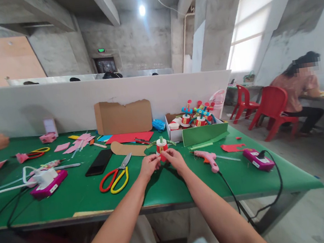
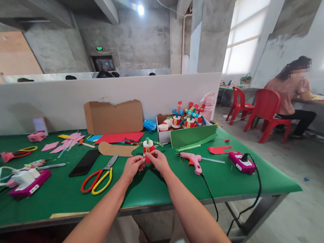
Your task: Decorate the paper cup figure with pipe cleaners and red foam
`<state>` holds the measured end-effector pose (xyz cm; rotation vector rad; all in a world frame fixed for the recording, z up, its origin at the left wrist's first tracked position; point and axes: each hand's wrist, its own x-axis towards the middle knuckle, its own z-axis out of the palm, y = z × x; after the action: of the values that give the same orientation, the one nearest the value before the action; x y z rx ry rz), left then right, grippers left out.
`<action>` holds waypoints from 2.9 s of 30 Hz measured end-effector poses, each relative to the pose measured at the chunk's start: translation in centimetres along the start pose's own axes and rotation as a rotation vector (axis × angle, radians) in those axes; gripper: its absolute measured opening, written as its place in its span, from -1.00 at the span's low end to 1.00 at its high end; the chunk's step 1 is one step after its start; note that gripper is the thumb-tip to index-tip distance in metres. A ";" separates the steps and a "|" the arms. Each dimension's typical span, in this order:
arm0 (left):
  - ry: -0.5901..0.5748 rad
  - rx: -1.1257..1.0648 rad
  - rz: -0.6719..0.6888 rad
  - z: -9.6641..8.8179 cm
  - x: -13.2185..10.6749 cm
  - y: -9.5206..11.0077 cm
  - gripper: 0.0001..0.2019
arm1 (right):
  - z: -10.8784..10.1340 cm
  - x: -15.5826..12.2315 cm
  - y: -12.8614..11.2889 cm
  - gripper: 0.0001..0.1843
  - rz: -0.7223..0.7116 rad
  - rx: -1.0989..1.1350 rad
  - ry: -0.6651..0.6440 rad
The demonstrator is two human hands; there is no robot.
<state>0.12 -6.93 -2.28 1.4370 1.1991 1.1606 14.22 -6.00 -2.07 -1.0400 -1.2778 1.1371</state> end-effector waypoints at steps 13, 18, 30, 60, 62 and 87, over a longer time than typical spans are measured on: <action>0.040 0.022 0.087 0.4 0.2 -0.4 -0.72 | -0.1 0.3 0.9 -0.81 -0.170 -0.297 -0.073; 0.051 0.035 0.056 0.3 0.2 -0.3 -0.73 | -0.2 0.4 1.0 -0.80 -0.156 -0.282 -0.009; 0.048 0.017 0.075 0.1 0.1 -0.4 -0.71 | 0.0 0.3 1.1 -0.71 -0.084 -0.168 -0.093; 0.060 -0.070 0.043 0.2 0.2 -0.4 -0.72 | -0.3 0.5 1.2 -0.79 -0.109 -0.289 -0.073; 0.061 -0.064 0.044 0.2 0.2 -0.3 -0.73 | -0.4 0.5 1.3 -0.80 -0.122 -0.344 -0.097; 0.139 -0.059 0.026 -0.3 0.3 -0.3 -0.74 | -0.1 0.1 0.5 -0.63 -0.016 -0.138 -0.038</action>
<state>-0.22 -6.59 -2.51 1.3496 1.2339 1.3203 14.33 -5.78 -2.55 -1.1117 -1.4080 1.0727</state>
